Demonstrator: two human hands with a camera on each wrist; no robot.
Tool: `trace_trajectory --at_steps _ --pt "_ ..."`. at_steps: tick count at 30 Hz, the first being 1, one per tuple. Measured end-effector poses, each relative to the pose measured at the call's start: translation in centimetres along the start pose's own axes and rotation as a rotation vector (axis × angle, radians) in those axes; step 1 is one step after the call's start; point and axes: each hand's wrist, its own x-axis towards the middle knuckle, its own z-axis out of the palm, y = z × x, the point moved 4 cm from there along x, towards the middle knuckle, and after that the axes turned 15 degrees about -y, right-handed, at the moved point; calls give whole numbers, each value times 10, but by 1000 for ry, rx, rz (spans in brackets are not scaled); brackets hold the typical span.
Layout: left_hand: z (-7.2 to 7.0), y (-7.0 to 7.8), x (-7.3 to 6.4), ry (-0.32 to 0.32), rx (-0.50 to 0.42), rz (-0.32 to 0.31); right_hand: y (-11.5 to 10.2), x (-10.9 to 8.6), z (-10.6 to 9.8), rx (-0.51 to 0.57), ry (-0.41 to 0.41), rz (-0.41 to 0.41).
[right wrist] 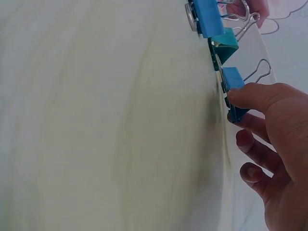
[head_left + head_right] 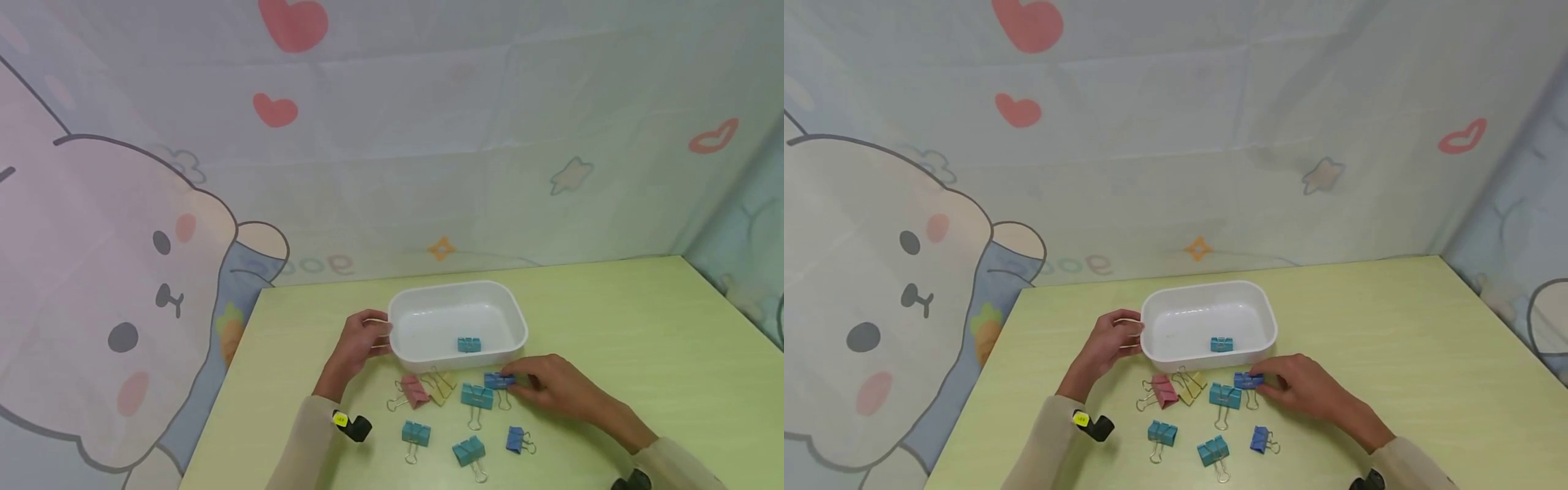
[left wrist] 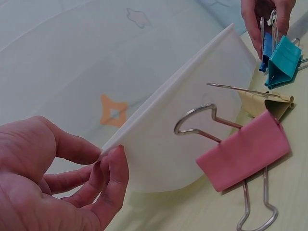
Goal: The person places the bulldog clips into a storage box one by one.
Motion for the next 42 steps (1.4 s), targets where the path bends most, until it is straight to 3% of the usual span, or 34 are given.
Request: trace_trajectory --at_steps 5,18,35,42 --pt "0 0 0 -1 -1 2 -9 -2 -10 -23 13 -21" --pt "0 -2 1 -12 3 -2 -41 11 -47 -1 93 -247" --pt "0 -2 0 -8 21 -17 -47 68 -113 -144 220 -201" --pt "0 0 0 -6 9 -18 -52 89 -126 -121 256 -206"
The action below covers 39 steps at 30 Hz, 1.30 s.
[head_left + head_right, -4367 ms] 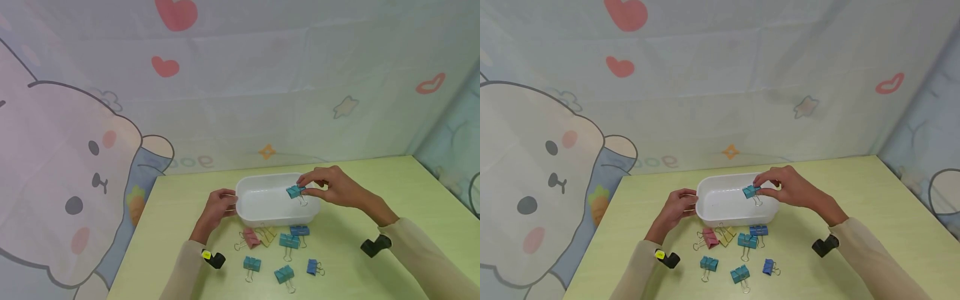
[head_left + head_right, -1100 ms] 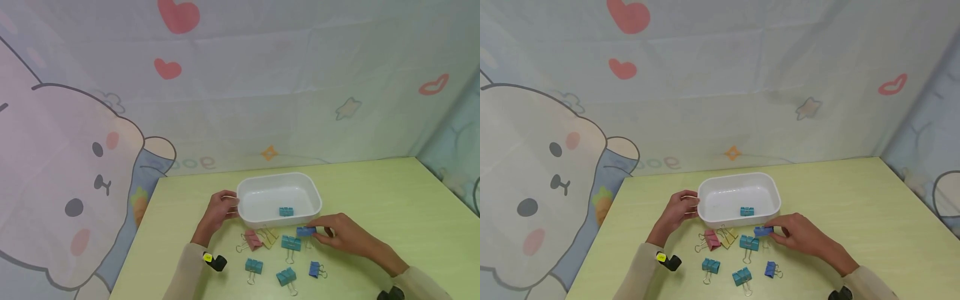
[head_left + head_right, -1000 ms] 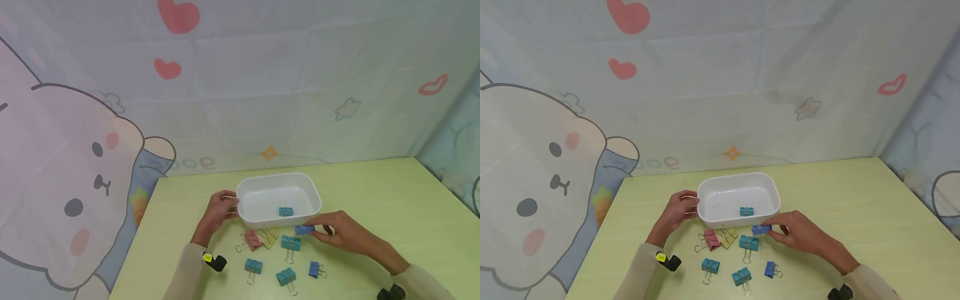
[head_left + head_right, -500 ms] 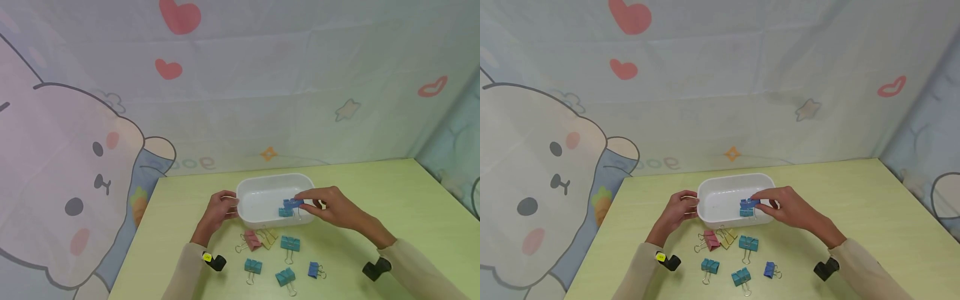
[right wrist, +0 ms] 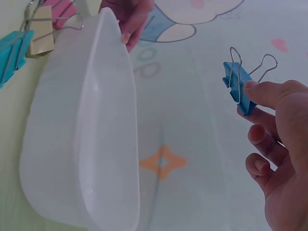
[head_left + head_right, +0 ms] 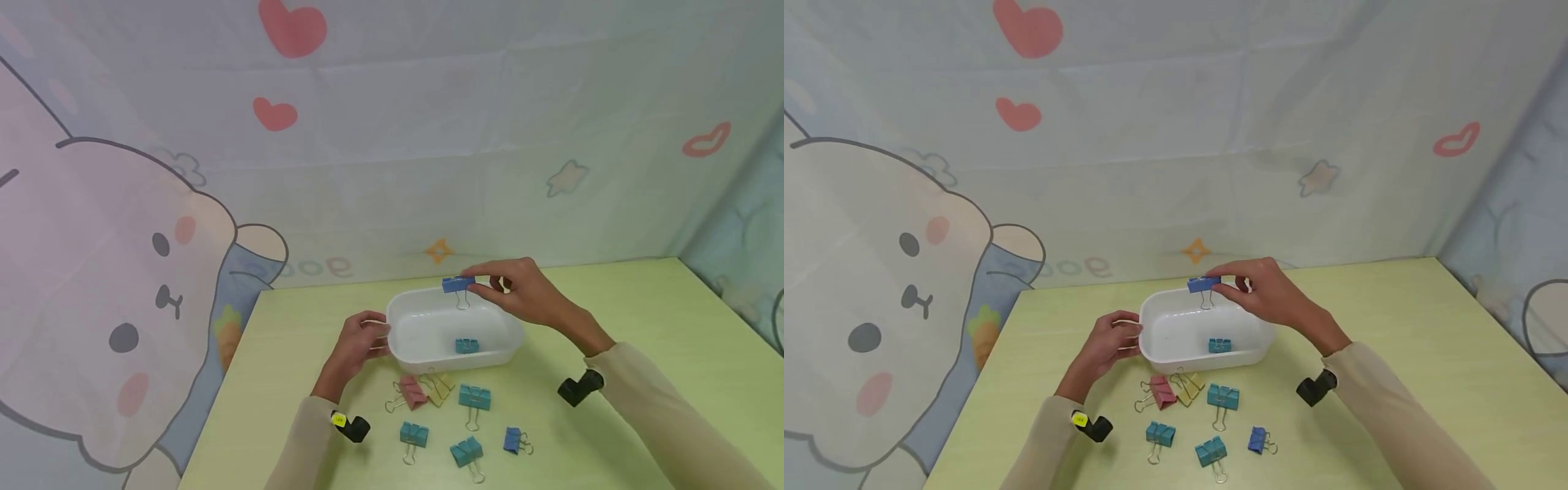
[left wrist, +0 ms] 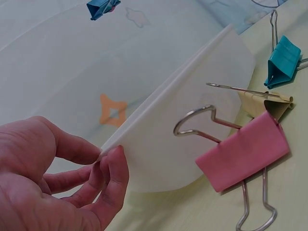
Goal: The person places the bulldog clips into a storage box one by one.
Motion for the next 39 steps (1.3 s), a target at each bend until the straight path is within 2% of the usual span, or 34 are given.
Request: trace_trajectory --at_steps 6,14,24,33,39 --pt "1 0 0 -2 -2 -3 2 10 1 21 28 -11" --pt "0 -2 1 0 -11 -3 2 9 4 64 22 -9" --pt "0 -1 0 2 6 6 -13 -13 0 58 -52 12" --pt "-2 -2 1 7 1 14 -27 -31 5 41 -131 35" --pt "-1 -2 1 -4 -8 18 -38 -49 21 60 -183 -21"
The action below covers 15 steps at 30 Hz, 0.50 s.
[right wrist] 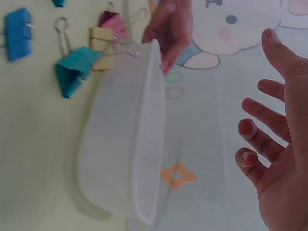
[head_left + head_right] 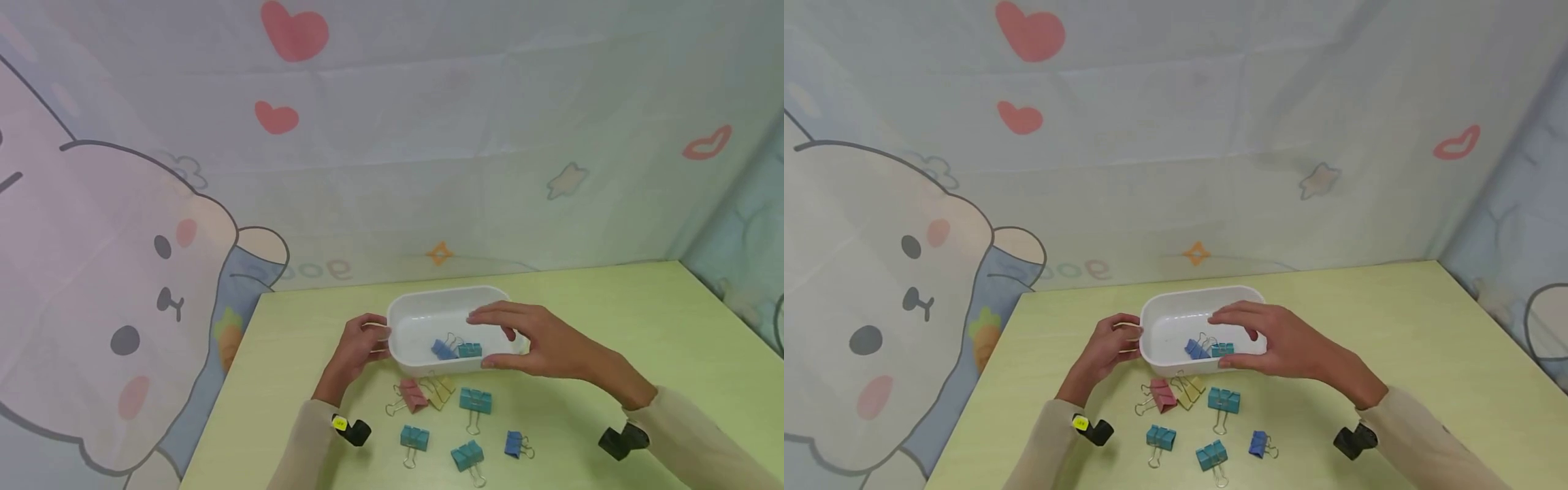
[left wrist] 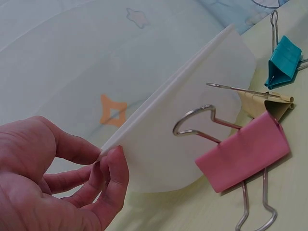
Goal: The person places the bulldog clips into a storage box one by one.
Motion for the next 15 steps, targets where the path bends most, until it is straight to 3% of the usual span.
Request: trace_trajectory --at_steps 6,11,15 --pt "-1 1 -2 3 2 3 -10 -11 35 60 -85 -104" --pt "0 0 1 1 -7 13 -10 -27 63 124 -182 -56" --pt "0 -2 3 3 -9 14 -6 -42 81 102 -228 0"
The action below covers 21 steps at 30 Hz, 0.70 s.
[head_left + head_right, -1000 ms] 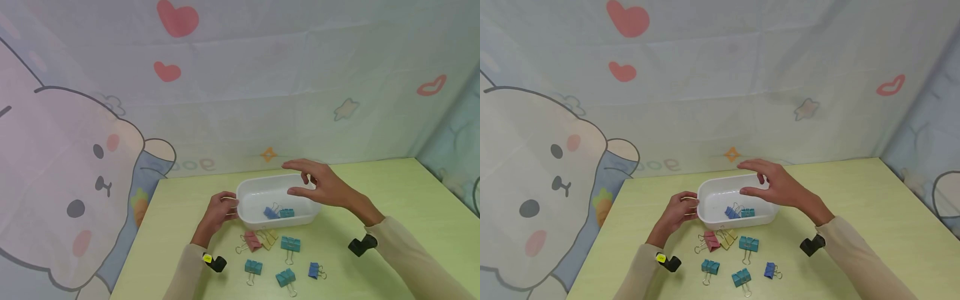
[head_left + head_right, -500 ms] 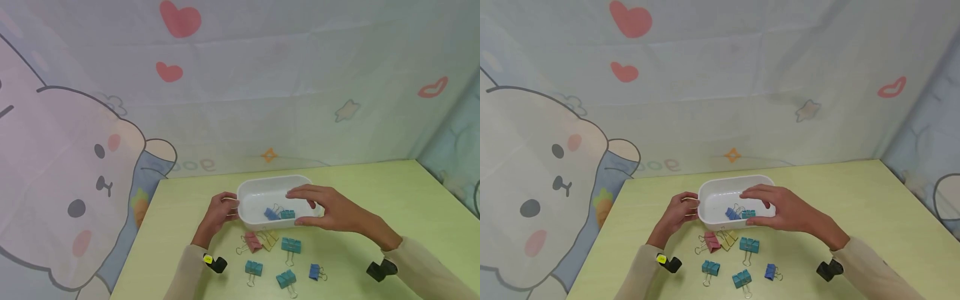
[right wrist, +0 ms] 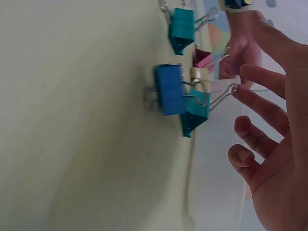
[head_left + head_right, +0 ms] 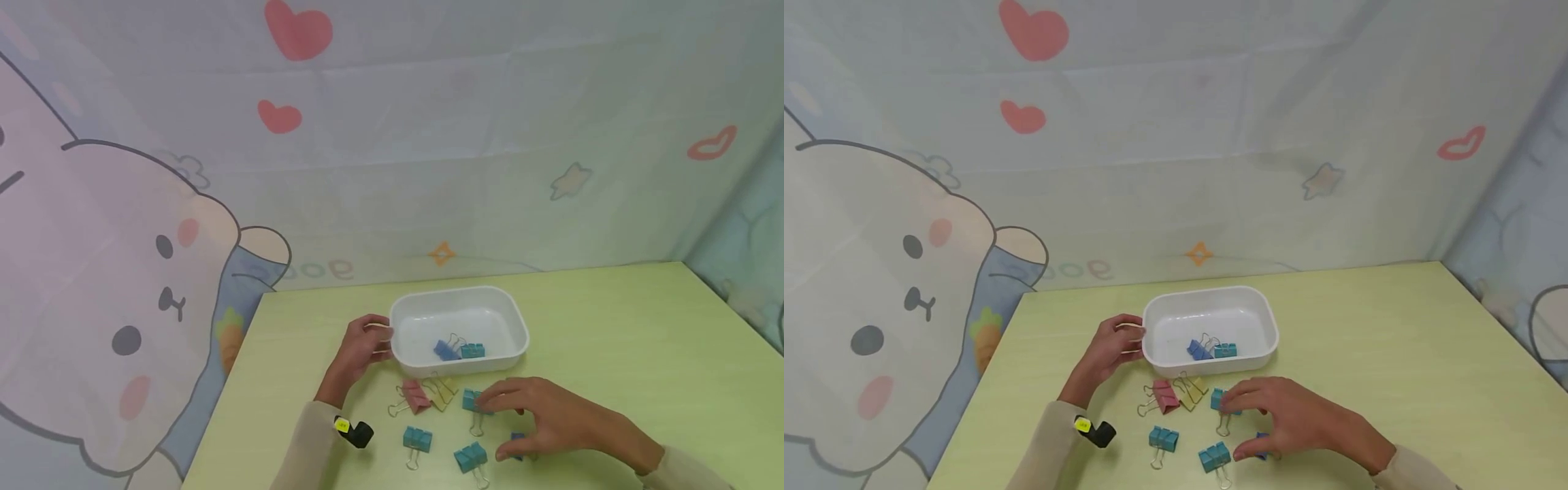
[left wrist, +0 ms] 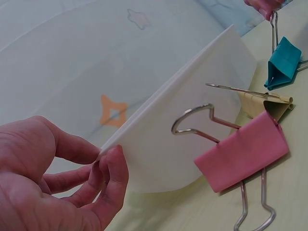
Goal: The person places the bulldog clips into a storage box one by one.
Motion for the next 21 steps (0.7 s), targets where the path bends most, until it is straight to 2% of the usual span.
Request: trace_trajectory --at_steps 6,13,21 --pt "2 1 -2 0 6 -3 0 -13 10 -56 14 20" --pt "1 3 -1 7 6 -1 -2 -18 7 -124 90 -47" --pt "1 5 -4 8 -1 -11 2 -18 12 -124 86 -3"
